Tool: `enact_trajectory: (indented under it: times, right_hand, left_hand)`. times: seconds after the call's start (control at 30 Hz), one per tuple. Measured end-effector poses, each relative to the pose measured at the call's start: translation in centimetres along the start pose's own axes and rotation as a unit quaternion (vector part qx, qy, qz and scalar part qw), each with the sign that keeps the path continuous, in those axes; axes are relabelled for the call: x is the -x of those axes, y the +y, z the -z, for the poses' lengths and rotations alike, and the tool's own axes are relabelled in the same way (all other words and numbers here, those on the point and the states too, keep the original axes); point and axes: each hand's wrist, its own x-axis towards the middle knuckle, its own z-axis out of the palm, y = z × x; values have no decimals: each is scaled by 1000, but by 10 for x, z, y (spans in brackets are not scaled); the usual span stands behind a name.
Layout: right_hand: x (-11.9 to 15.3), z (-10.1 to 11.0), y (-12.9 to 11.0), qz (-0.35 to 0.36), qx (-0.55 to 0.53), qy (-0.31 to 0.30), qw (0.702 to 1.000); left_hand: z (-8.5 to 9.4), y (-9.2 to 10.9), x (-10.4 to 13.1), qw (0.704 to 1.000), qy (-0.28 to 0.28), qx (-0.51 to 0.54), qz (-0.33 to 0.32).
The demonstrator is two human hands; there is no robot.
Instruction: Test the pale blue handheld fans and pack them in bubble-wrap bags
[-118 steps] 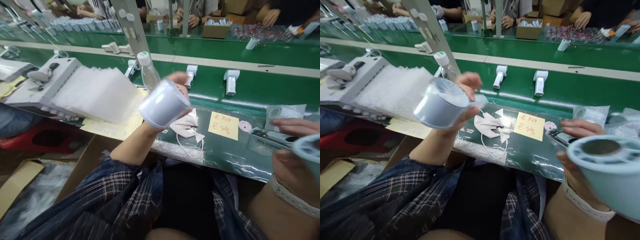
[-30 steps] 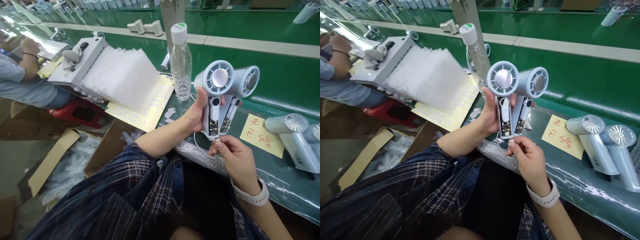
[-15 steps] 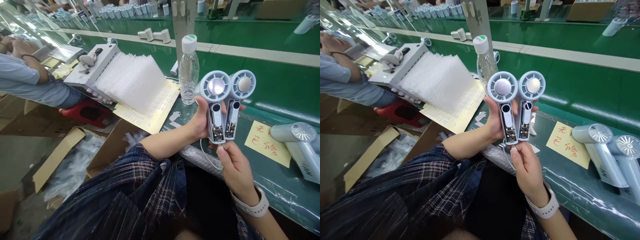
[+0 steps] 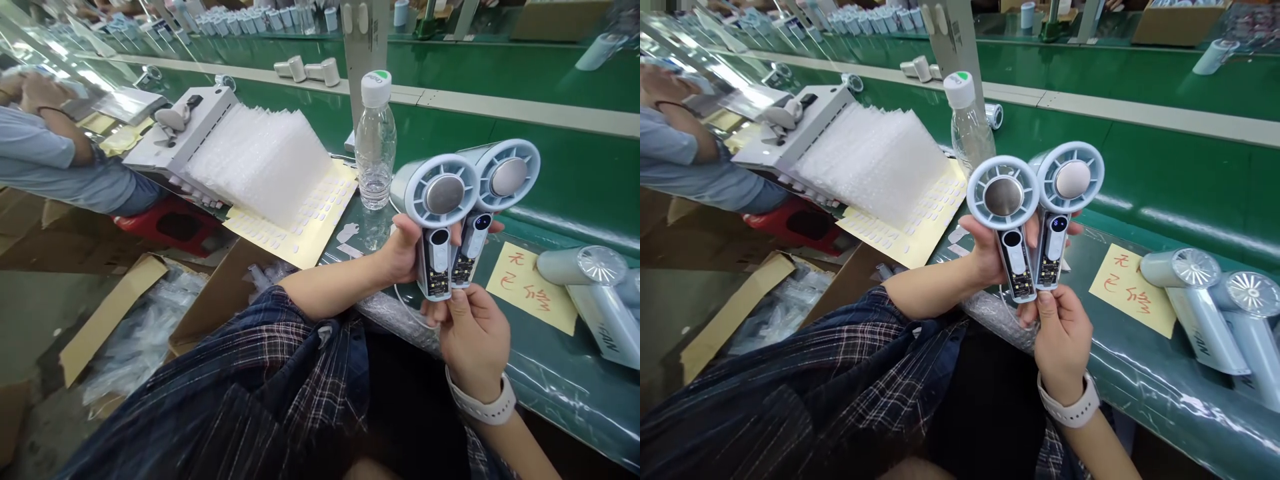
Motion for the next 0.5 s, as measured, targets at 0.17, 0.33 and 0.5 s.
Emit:
enact_trajectory:
  times: [0.17,0.33,0.5]
  right_hand:
    - [0,19,1,57,156,-14,986]
    - [4,30,3,252,300,-68,917]
    - [-24,41,-10,214,605,-44,766]
  left_hand:
    - [-5,2,4,998,-21,17,-63]
    - [-10,16,2,992,64,95,-44]
    - [-10,25,4,988,9,151,-17]
